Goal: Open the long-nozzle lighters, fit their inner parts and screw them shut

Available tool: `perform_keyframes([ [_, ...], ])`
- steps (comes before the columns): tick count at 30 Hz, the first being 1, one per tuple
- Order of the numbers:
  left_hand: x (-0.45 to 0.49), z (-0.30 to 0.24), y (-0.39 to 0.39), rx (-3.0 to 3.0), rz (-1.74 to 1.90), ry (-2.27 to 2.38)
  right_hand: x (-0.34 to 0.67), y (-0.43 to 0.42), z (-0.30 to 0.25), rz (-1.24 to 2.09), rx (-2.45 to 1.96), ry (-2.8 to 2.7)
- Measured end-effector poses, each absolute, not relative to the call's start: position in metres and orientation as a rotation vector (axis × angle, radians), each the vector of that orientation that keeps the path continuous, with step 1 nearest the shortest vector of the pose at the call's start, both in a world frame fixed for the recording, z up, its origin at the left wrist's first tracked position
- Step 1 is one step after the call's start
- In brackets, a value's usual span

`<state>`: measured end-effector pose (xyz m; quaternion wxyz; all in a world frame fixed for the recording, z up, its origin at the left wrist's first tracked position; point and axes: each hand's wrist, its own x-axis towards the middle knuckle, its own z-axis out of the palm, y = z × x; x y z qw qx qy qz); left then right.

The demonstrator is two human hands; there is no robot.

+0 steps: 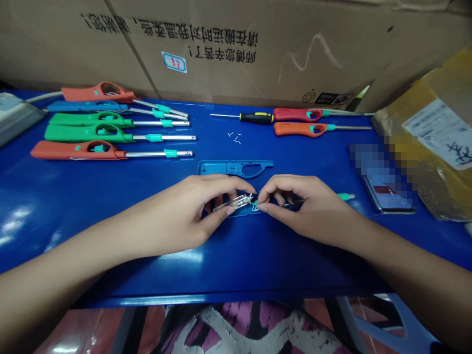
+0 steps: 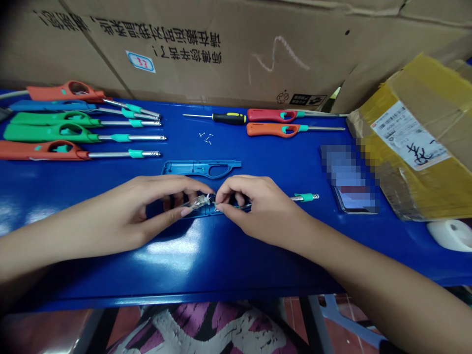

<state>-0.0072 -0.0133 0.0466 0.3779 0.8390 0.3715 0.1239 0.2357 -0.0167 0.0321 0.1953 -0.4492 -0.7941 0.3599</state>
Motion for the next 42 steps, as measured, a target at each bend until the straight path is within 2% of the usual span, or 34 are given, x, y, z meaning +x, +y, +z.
perform_keyframes([
  [42, -0.0081, 0.0462, -0.0128, 2.252, 0.283, 0.891, 0.2369, -0.0168, 0.0279, 0.930, -1.145, -2.221],
])
